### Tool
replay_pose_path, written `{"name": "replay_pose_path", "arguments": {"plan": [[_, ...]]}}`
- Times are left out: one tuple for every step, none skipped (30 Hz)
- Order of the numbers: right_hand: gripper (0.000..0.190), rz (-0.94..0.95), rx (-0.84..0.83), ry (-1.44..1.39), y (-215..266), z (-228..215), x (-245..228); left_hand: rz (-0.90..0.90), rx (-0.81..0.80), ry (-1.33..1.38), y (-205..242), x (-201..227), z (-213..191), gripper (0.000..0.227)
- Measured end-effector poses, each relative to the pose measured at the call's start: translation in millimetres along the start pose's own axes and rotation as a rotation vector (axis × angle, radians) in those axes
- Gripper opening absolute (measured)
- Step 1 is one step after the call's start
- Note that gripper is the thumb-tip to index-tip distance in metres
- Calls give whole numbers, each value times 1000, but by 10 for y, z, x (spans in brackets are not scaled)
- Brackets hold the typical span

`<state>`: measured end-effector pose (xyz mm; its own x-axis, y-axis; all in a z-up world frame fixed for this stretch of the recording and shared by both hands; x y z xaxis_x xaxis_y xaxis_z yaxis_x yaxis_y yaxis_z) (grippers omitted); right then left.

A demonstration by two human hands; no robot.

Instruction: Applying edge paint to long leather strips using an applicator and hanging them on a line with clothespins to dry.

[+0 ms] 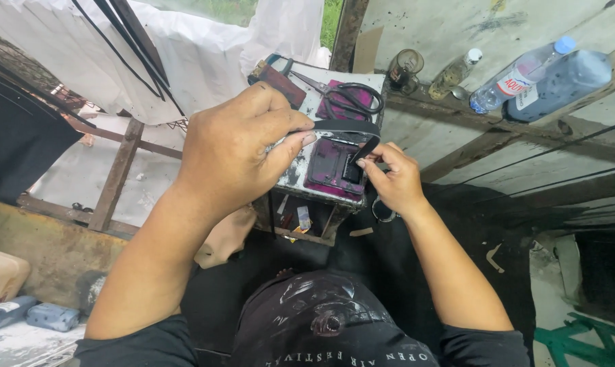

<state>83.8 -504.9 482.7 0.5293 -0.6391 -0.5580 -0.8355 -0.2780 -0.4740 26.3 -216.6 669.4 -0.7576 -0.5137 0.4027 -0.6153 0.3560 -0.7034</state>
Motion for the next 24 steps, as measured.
{"name": "replay_pose_path", "arguments": {"plan": [[12,-13,28,12,1,20,6,-3,-4,-1,-3,-4,3,6],[9,-26,55,25,3,40,12,-6,-7,-3,-7,-8,5,5],[9,-26,55,24,2,50,13,-7,-8,-3,-12,-11,5,5],[7,-74,73,66,2,59,10,7,-4,-3,-16,-14,4,5],[10,-121,90,108,5,69,5,20,0,-3,-21,-15,3,4],[10,-120,90,107,17,88,22,19,-2,-3,-17,-21,6,4],[13,-138,95,154,31,105,38,10,-3,-14,-13,-27,9,3],[17,-156,101,201,45,122,54,1,-5,-24,-10,-34,13,3],[17,-154,100,201,44,110,61,-1,-7,-23,-2,-47,7,3],[16,-174,101,228,43,98,65,-4,-12,-23,6,-60,1,5],[15,-194,104,256,47,86,68,-7,-18,-23,15,-72,-5,8],[15,-191,103,256,47,67,67,-7,-20,-21,37,-102,-18,8],[10,-210,80,272,42,48,65,-5,-19,-44,56,-133,-32,6],[7,-229,57,287,37,29,63,-4,-18,-67,74,-165,-46,5],[7,-227,57,288,22,3,47,-3,-19,-65,78,-182,-75,5],[6,-238,27,296,8,-18,30,-3,-28,-71,83,-201,-104,7],[10,-248,-4,304,-9,-38,11,-4,-36,-76,89,-223,-135,10],[10,-246,-4,306,-25,-52,8,-4,-37,-73,113,-273,-161,10],[13,-259,-39,311,-41,-61,4,1,-50,-131,137,-319,-188,7],[17,-273,-73,317,-59,-71,0,6,-63,-188,160,-365,-215,5],[17,-272,-74,317,-67,-66,19,5,-64,-187,179,-395,-257,5],[22,-282,-91,298,-76,-60,37,-13,-73,-176,198,-428,-298,6],[27,-291,-107,279,-81,-51,54,-31,-84,-165,217,-460,-340,7],[27,-290,-109,278,-89,-46,68,-32,-85,-164,256,-525,-373,7]]}}
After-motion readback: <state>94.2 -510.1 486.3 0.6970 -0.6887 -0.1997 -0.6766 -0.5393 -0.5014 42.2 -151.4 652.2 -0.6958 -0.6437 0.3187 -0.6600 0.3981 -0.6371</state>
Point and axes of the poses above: each hand's wrist, its own y-axis away from the middle knuckle, its own z-axis out of the palm, x = y × z, the point moved 1 cm from there along -y, towards the middle knuckle, and after that the axes turned 15 degrees about y, right-handed, at the moved point
